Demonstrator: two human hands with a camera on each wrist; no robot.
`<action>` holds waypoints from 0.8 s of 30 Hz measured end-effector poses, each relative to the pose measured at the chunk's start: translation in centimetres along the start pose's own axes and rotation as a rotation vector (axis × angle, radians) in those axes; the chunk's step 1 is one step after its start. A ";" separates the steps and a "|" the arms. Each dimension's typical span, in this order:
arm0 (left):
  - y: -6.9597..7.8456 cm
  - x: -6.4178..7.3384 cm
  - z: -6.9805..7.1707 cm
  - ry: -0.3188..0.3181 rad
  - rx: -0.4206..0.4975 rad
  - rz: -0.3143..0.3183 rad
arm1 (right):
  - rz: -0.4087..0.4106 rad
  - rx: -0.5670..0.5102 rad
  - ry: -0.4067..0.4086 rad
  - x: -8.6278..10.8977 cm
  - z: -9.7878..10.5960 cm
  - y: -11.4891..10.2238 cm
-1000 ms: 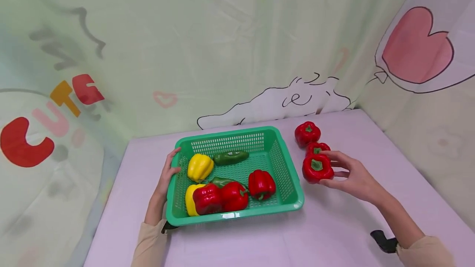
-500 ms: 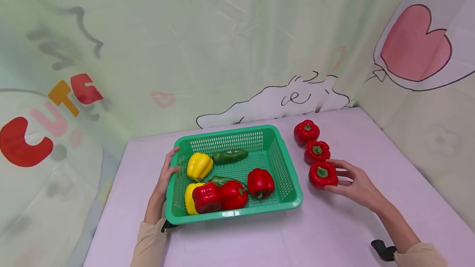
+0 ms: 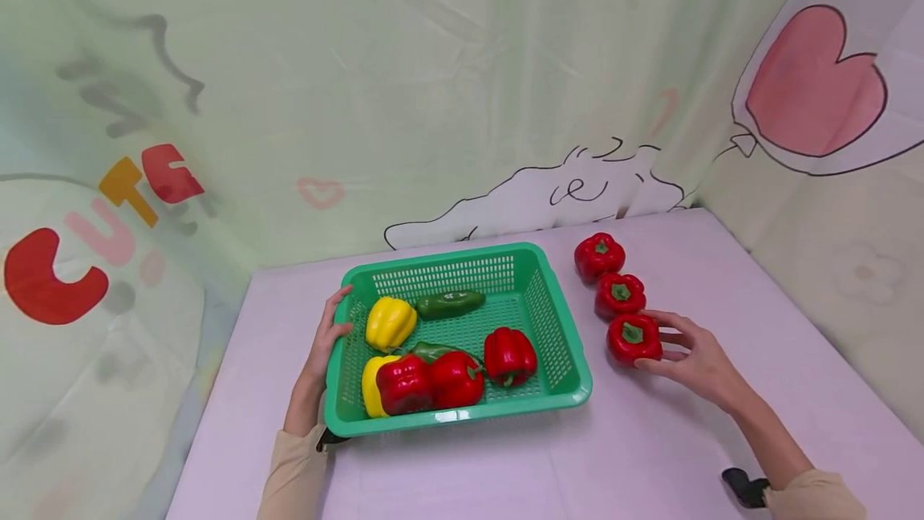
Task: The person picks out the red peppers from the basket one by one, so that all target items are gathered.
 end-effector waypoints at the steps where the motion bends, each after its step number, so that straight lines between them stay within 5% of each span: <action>1: 0.0 0.0 0.0 0.002 0.000 0.001 | -0.001 0.000 0.000 0.0 0.0 0.1; 24: 0.0 -0.1 0.0 0.015 -0.005 0.003 | 0.006 -0.011 -0.024 -0.7 -0.5 0.5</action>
Point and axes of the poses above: each hand's wrist, its own x-axis away from the middle knuckle, its own z-axis out of the back of the hand, y = z × x, the point moved 7 cm from there along -x, towards the middle knuckle, and after that the axes turned 10 degrees about -z, right-handed, at the moved point
